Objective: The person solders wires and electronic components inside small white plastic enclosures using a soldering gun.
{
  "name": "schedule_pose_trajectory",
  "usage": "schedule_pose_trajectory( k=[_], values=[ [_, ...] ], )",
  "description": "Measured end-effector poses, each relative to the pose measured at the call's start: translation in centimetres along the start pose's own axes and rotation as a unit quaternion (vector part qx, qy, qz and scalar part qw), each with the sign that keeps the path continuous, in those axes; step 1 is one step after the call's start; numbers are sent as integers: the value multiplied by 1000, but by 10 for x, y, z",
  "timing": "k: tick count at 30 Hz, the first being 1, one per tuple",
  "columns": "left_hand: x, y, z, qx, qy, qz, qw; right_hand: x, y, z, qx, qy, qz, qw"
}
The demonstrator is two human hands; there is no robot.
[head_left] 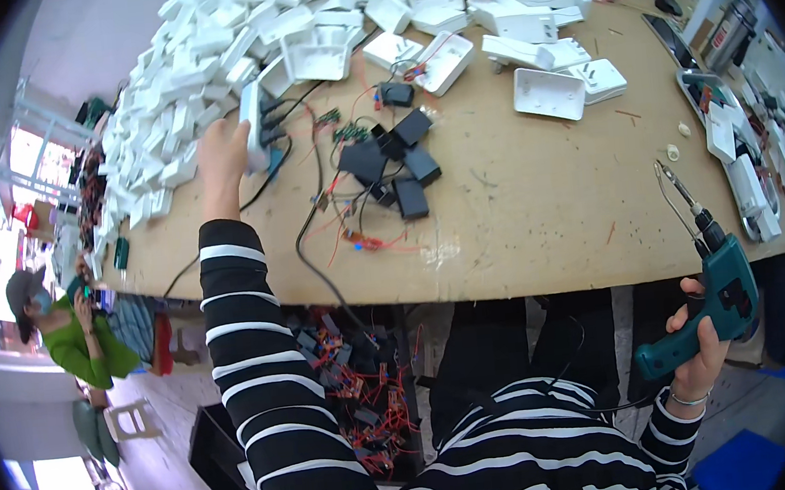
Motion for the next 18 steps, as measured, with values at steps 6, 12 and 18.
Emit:
schedule_pose_trajectory(
  k=[6, 12, 18],
  values=[
    [15, 12, -142, -326, 94, 141, 930, 10, -4, -10, 5, 53, -36, 998],
    [-73, 81, -318, -173, 412, 334, 830, 22, 6, -12, 30, 74, -50, 996],
    [-120, 132, -381, -99, 636, 112, 757, 18, -3, -11, 52, 81, -60, 994]
  ],
)
Point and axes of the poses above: each hand's wrist, its own x-axis towards the middle knuckle, its own y-axis out of the palm, z = x × y, the point moved 4 cm from there along x, towards the middle knuckle, and after that the axes turned 10 degrees about -x, right-handed, at the moved point
